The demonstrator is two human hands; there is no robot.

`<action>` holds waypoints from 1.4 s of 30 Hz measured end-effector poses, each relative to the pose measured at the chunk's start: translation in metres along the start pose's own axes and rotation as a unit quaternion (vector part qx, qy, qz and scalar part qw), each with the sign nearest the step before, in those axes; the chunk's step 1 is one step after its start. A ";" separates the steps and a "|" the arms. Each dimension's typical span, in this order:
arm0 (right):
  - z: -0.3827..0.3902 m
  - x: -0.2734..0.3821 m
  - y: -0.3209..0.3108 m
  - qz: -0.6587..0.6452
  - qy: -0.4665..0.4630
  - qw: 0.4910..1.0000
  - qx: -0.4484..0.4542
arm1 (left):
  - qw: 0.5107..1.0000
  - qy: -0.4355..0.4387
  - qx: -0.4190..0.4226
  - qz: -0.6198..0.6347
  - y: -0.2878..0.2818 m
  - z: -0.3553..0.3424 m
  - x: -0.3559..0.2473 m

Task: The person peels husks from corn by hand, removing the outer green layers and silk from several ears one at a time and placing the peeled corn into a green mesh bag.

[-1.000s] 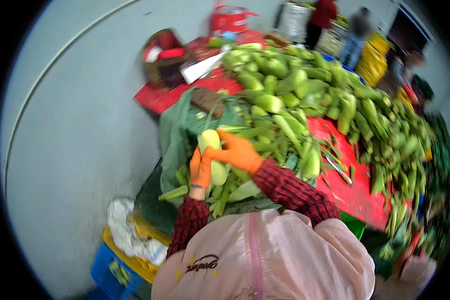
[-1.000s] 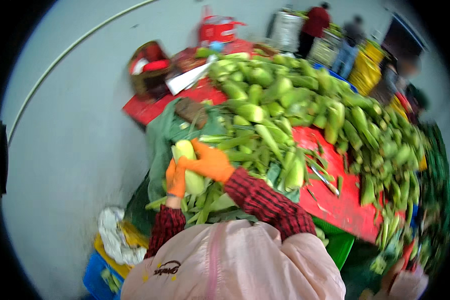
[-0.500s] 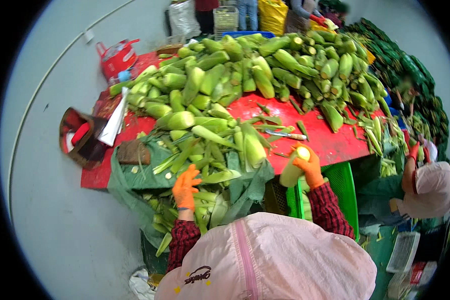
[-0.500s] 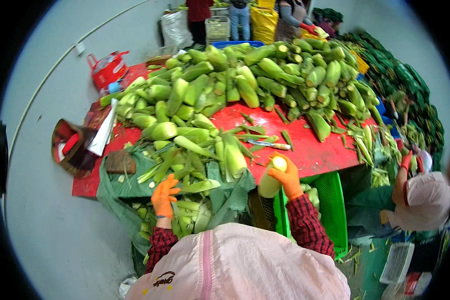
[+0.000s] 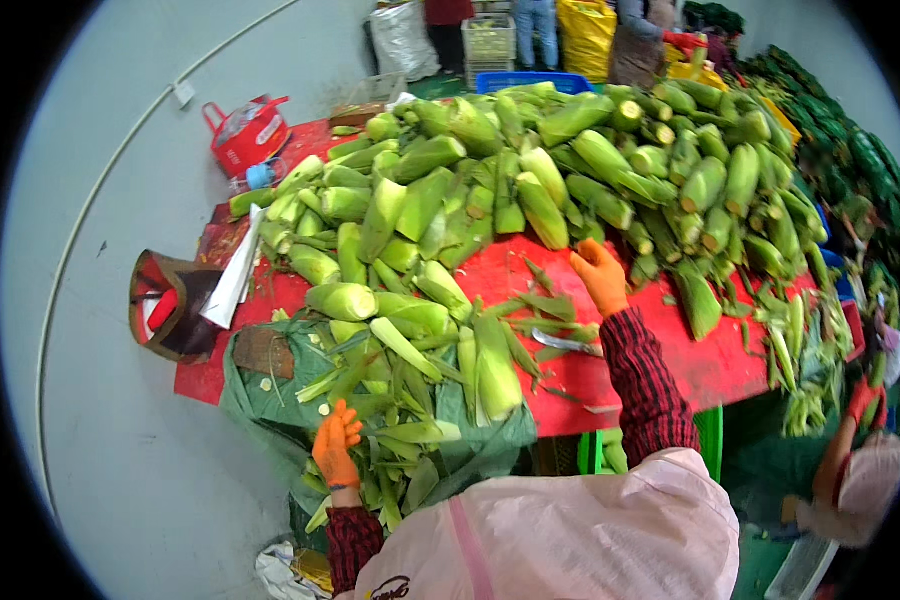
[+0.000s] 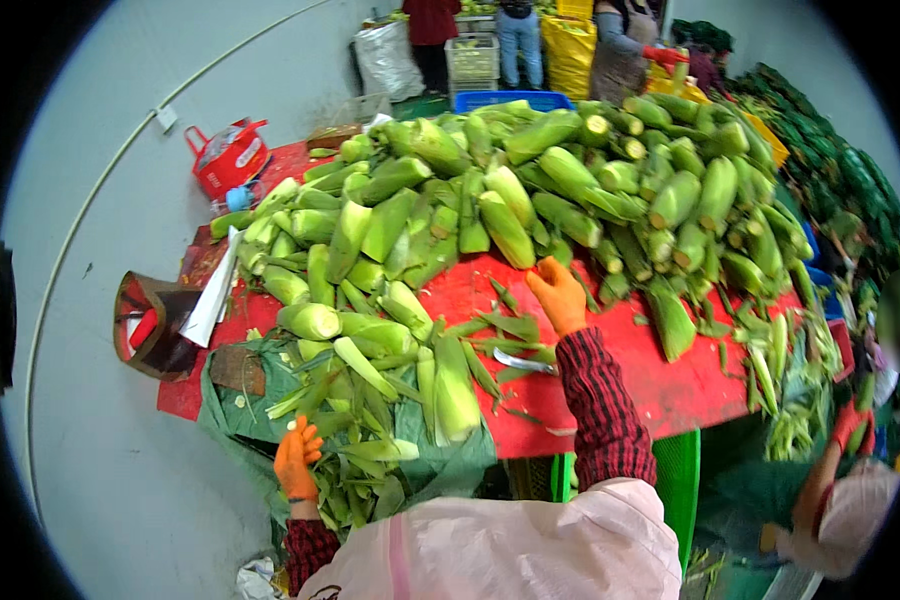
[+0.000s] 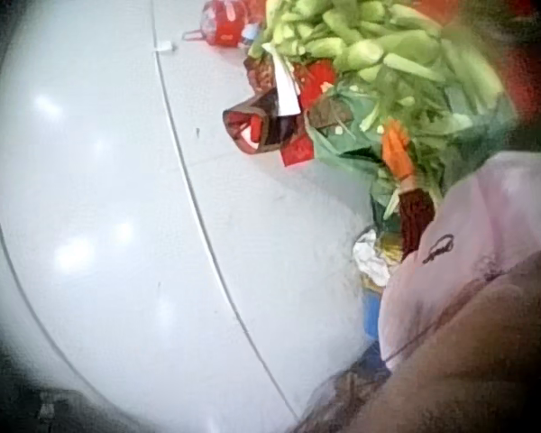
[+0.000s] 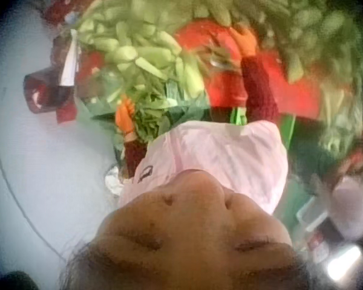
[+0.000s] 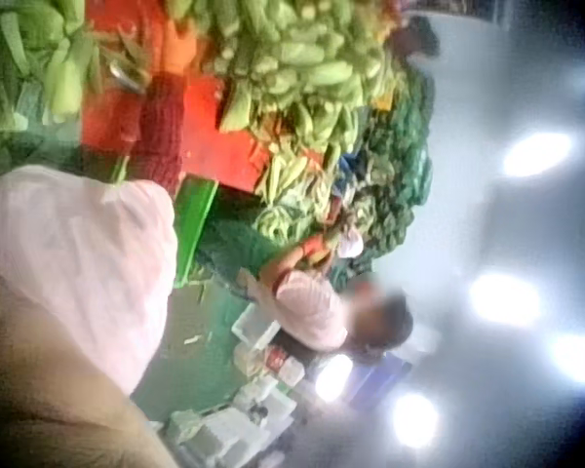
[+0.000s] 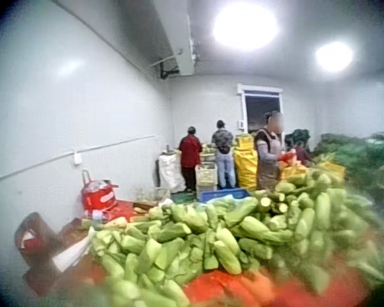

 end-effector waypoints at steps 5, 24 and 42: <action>-0.110 -0.003 0.052 0.263 0.022 0.964 -0.014 | 0.999 -0.035 -0.040 -0.005 -0.029 0.046 0.016; 0.128 0.192 0.182 0.023 -0.272 0.936 0.222 | 0.910 0.334 0.219 -0.107 0.124 0.025 -0.154; 0.267 0.286 0.263 -0.116 0.032 0.832 0.541 | 0.916 0.338 0.117 -0.183 -0.008 0.087 -0.122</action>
Point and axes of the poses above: each hand's wrist, its own z-axis away from the middle knuckle, its own y-axis out of the palm, x = y × z, the point moved 8 cm from there along -z, towards the middle knuckle, and after that the axes turned 9 degrees about x, right-handed, at the moved point
